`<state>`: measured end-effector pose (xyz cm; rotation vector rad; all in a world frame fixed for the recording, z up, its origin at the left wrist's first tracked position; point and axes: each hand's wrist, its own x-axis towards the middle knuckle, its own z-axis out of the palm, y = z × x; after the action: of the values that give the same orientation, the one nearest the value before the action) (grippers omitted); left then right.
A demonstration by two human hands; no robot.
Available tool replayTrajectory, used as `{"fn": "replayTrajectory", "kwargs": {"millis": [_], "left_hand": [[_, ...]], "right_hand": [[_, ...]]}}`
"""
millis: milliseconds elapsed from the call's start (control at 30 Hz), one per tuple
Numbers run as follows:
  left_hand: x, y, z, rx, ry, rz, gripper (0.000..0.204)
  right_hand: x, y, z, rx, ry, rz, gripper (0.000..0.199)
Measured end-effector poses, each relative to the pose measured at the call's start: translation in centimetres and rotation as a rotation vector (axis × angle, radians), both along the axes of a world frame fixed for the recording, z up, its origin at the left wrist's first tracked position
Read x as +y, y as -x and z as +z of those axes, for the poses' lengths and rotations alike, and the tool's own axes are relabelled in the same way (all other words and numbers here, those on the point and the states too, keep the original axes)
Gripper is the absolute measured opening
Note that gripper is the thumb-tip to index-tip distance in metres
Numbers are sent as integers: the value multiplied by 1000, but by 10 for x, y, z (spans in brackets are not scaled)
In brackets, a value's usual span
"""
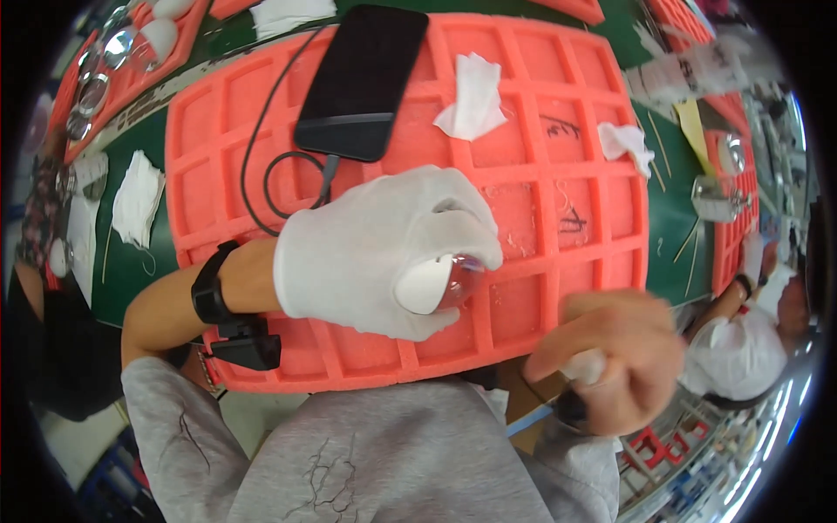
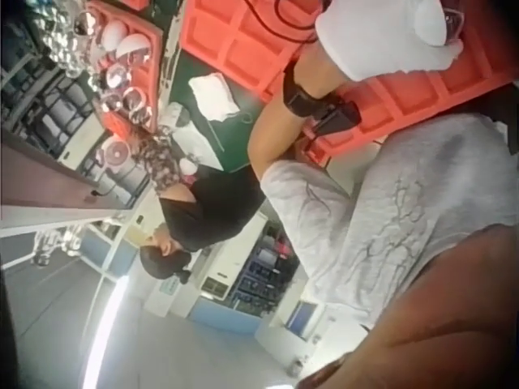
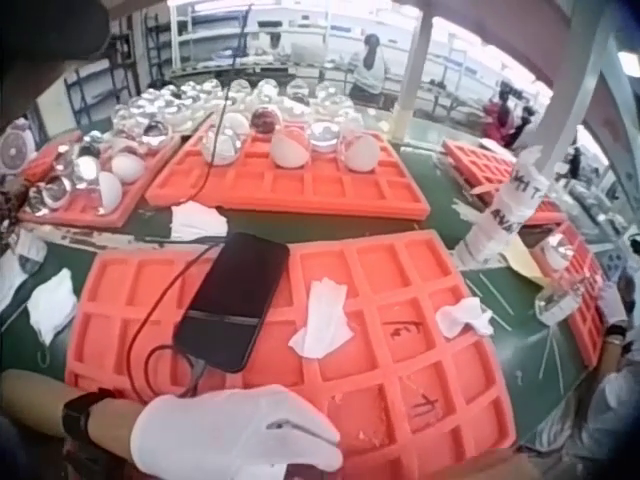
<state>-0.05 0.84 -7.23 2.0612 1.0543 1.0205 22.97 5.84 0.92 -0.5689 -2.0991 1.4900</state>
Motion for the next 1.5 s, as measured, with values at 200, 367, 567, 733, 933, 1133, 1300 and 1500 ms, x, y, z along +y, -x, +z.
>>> {"fn": "replayTrajectory", "kwargs": {"millis": [200,367,567,733,933,1133,1300,1500], "left_hand": [[-8,4,0,-64,140,29,46],[-6,0,-5,-98,192,79,42],[-11,-2,-3,-82,199,114,46],[-5,-2,0,-15,256,110,48],[-6,-6,-2,-21,252,130,49],[-8,-6,-5,-32,236,121,47],[-7,-5,-7,-4,173,84,45],[-7,-6,-6,-17,181,100,42]], "right_hand": [[63,53,17,-123,-310,-37,32],[89,47,-11,-201,-354,398,18],[80,34,-32,-227,-342,591,14],[74,36,-40,-180,-487,496,21],[68,36,-33,-232,-559,490,20],[73,35,-37,-243,-506,476,20],[67,38,-38,-218,-479,495,20],[71,35,-37,-232,-510,458,21]]}}
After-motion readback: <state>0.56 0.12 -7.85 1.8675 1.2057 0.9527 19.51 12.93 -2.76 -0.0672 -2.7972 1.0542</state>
